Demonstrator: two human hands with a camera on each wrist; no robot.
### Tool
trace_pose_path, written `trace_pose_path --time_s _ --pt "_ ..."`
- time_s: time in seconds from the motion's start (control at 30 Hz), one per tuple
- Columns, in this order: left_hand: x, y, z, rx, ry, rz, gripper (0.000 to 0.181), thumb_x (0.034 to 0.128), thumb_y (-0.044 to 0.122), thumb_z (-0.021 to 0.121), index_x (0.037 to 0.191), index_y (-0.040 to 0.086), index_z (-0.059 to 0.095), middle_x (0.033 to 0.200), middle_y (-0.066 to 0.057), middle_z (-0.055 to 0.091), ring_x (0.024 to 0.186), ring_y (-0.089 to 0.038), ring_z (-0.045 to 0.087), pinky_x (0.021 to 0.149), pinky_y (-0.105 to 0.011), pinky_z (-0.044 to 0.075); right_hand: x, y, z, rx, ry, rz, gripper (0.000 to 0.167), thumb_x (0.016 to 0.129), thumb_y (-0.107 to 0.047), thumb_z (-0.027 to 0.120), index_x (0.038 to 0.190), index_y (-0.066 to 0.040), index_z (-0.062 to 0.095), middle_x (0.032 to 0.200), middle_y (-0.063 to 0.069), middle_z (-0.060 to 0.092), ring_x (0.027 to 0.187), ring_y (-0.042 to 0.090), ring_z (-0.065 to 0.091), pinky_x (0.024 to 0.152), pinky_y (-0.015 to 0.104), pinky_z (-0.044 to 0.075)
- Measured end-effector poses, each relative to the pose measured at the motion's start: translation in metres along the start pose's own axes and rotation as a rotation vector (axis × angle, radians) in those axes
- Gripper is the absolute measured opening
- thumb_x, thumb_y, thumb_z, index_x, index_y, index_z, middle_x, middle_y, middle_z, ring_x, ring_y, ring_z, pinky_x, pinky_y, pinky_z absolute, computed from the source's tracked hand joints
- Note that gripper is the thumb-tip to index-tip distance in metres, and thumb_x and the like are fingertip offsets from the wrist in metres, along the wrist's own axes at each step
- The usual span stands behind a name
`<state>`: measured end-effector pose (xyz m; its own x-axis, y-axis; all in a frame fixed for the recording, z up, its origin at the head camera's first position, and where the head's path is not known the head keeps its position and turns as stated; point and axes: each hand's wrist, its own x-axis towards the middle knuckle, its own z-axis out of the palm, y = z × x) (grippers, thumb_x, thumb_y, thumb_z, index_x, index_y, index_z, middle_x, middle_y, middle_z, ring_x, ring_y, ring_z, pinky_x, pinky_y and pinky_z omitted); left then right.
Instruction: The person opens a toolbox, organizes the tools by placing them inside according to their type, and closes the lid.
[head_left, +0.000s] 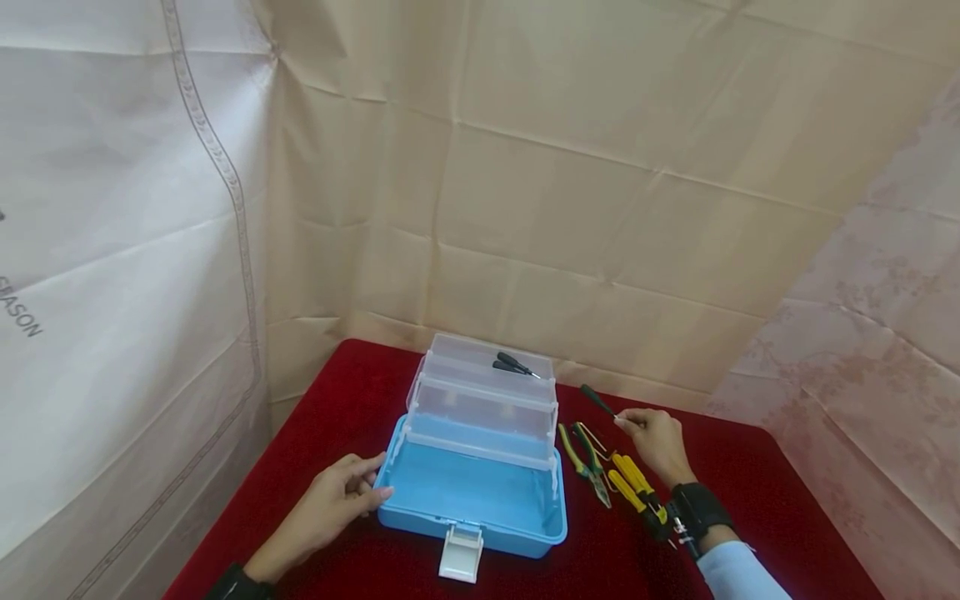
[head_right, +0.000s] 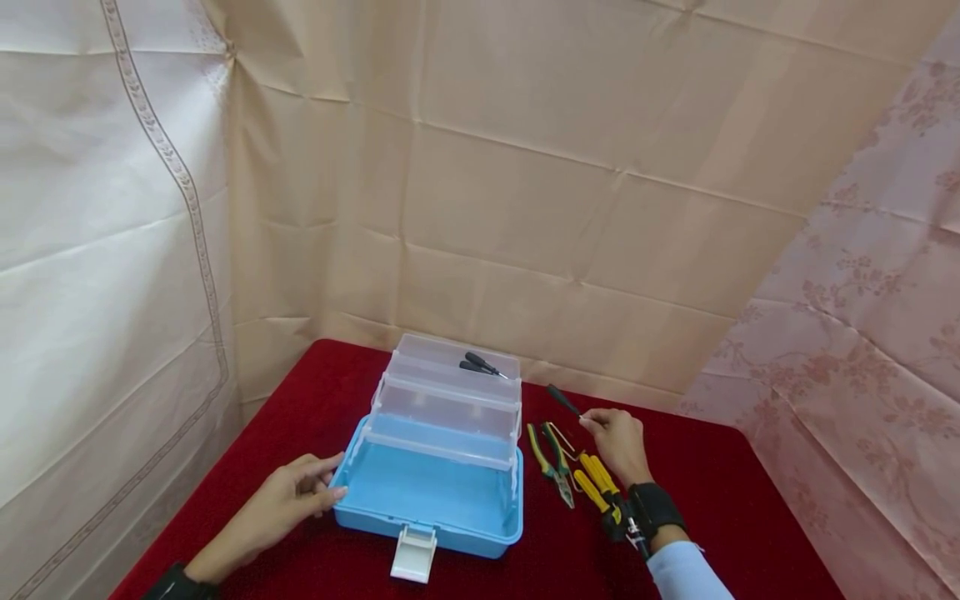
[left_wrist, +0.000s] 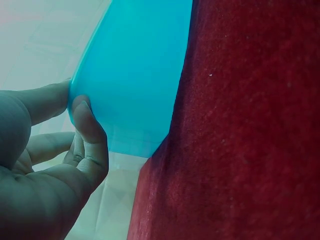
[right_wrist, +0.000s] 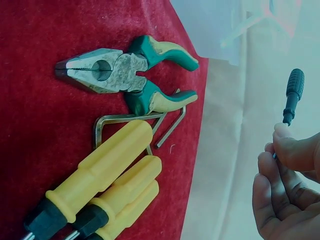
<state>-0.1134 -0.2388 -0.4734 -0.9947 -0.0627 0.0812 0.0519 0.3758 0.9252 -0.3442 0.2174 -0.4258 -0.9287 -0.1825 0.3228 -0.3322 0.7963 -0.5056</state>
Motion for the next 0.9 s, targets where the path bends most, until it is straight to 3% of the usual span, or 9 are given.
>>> trace_pose_path --time_s 0.5,0.9 --pt "0.0 0.004 0.002 -0.005 -0.015 -0.002 0.065 0.0913 0.025 0.08 0.144 -0.006 0.055 0.095 -0.007 0.057 0.081 -0.022 0.06 0.065 -0.027 0.056 0.006 -0.006 -0.001 0.016 -0.006 -0.007 0.015 0.099 -0.016 0.07 0.101 -0.003 0.078 0.091 0.011 0.073 0.07 0.019 0.048 0.057 0.03 0.034" --pt "0.002 0.005 0.005 0.012 -0.009 0.001 0.064 0.0908 0.023 0.081 0.143 -0.005 0.057 0.094 -0.006 0.056 0.081 -0.02 0.059 0.065 -0.027 0.056 0.013 -0.015 0.0 0.018 0.002 -0.04 0.014 0.1 -0.014 0.07 0.099 -0.004 0.079 0.089 0.009 0.072 0.074 0.022 0.052 0.06 0.031 0.037"
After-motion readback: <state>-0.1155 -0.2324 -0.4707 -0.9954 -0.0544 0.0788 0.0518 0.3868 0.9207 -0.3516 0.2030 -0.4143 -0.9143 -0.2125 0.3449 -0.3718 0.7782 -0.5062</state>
